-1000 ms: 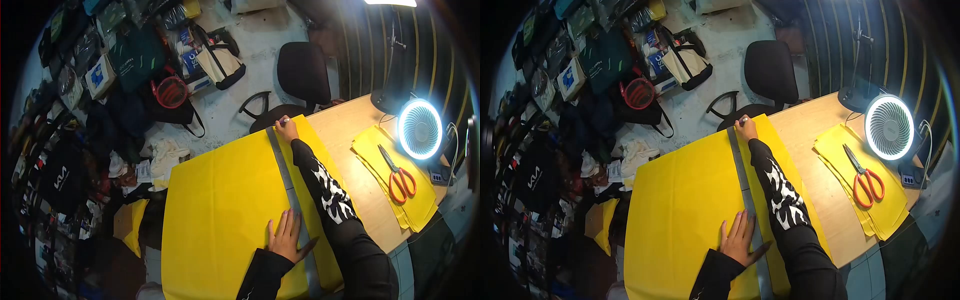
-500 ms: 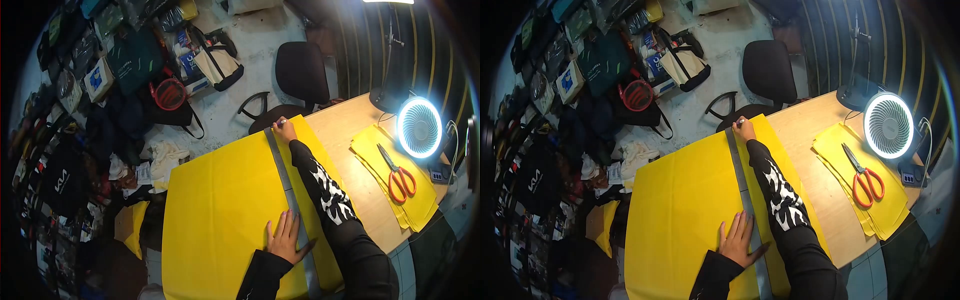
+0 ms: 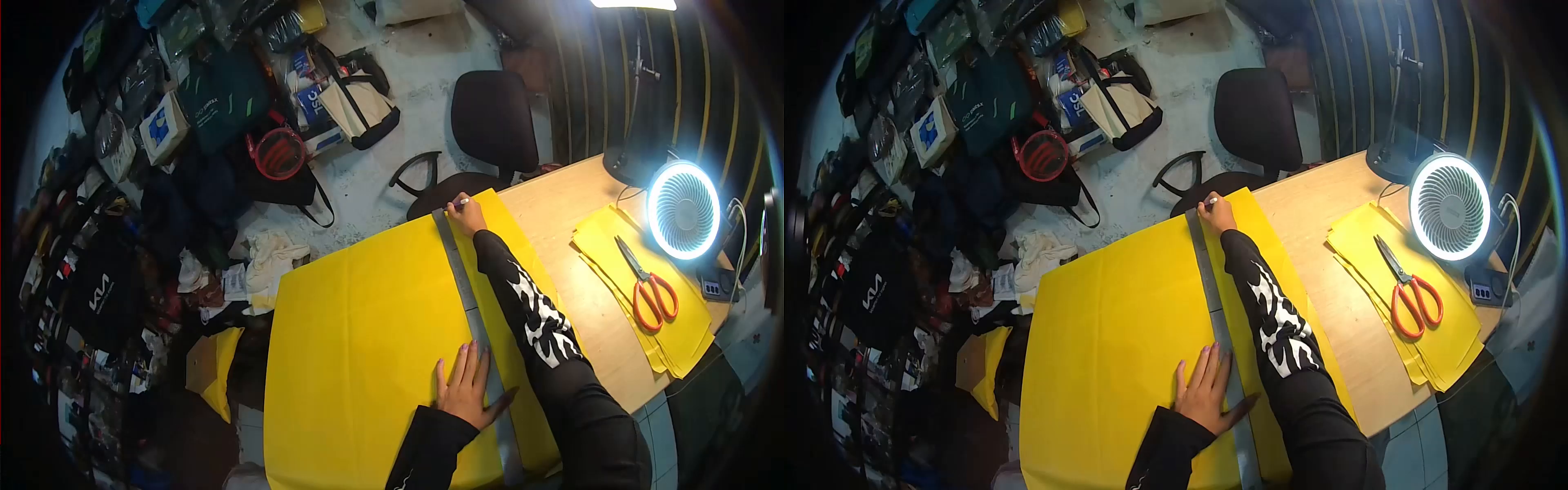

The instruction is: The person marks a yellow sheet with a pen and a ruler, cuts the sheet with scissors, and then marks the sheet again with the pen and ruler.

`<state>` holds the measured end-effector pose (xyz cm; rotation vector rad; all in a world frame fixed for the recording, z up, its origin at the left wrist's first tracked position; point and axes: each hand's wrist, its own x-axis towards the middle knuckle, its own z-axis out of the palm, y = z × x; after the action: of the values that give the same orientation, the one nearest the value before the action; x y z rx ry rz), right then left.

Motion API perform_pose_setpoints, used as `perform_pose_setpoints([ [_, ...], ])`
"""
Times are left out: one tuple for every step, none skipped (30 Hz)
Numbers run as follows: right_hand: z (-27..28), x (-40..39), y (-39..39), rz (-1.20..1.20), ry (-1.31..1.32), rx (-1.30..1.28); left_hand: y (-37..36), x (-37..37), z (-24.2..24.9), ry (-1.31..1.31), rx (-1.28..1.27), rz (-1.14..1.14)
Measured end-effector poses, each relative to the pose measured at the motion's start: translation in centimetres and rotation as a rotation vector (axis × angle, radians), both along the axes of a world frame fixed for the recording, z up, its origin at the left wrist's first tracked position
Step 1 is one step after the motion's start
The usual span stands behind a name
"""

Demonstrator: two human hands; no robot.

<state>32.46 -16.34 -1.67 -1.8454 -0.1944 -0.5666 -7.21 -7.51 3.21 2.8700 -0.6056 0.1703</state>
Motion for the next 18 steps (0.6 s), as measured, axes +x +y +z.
perform_pose_setpoints([
  [0.1,-0.1,0.0,-0.005,-0.005,-0.015,0.0,0.0,0.0,-0.001,0.002,0.001],
  [0.1,-0.3,0.0,-0.005,-0.003,-0.016,0.0,0.0,0.0,-0.002,0.003,0.003],
  [0.1,-0.5,0.0,-0.006,-0.002,-0.017,0.0,0.0,0.0,-0.005,-0.003,0.004],
  [0.2,-0.7,0.0,-0.006,-0.001,-0.018,0.0,-0.1,-0.1,-0.007,-0.008,0.004],
  [0.3,-0.9,-0.1,-0.003,-0.006,-0.020,0.0,-0.1,-0.1,-0.010,-0.013,0.005],
  [0.3,-0.9,-0.1,-0.001,-0.010,-0.021,0.0,-0.1,-0.1,-0.010,-0.013,0.005],
  [0.2,-1.1,-0.1,0.002,-0.014,-0.022,0.0,-0.1,-0.1,-0.010,-0.013,0.006],
  [0.1,-1.2,-0.1,0.003,-0.020,-0.026,0.0,-0.1,-0.1,-0.010,-0.011,0.006],
  [0.0,-1.3,-0.1,0.004,-0.026,-0.030,0.0,-0.1,-0.2,-0.011,-0.005,0.005],
  [0.0,-1.4,-0.2,0.004,-0.033,-0.035,0.1,-0.1,-0.4,-0.013,0.001,0.003],
  [0.0,-1.6,-0.3,0.009,-0.042,-0.023,0.1,0.0,-0.5,-0.017,0.006,0.001],
  [-0.3,-1.7,-0.4,0.015,-0.051,-0.011,0.1,0.0,-0.6,-0.021,0.006,0.001],
  [-0.6,-1.8,-0.5,0.020,-0.059,0.000,0.2,0.0,-0.7,-0.025,0.005,0.000],
  [-0.7,-1.7,-0.6,0.031,-0.072,-0.008,0.2,0.0,-0.7,-0.027,0.005,-0.001],
  [-0.6,-2.1,-0.8,0.038,-0.066,0.001,0.2,-0.1,-0.7,-0.028,0.008,-0.002],
  [-0.5,-2.7,-0.9,0.045,-0.059,0.011,0.2,-0.1,-0.7,-0.029,0.011,-0.002],
  [-0.3,-3.2,-1.0,0.052,-0.054,0.021,0.2,-0.2,-0.7,-0.030,0.015,-0.002],
  [-0.3,-3.6,-1.1,0.055,-0.060,0.025,0.2,-0.2,-0.7,-0.033,0.027,-0.002],
])
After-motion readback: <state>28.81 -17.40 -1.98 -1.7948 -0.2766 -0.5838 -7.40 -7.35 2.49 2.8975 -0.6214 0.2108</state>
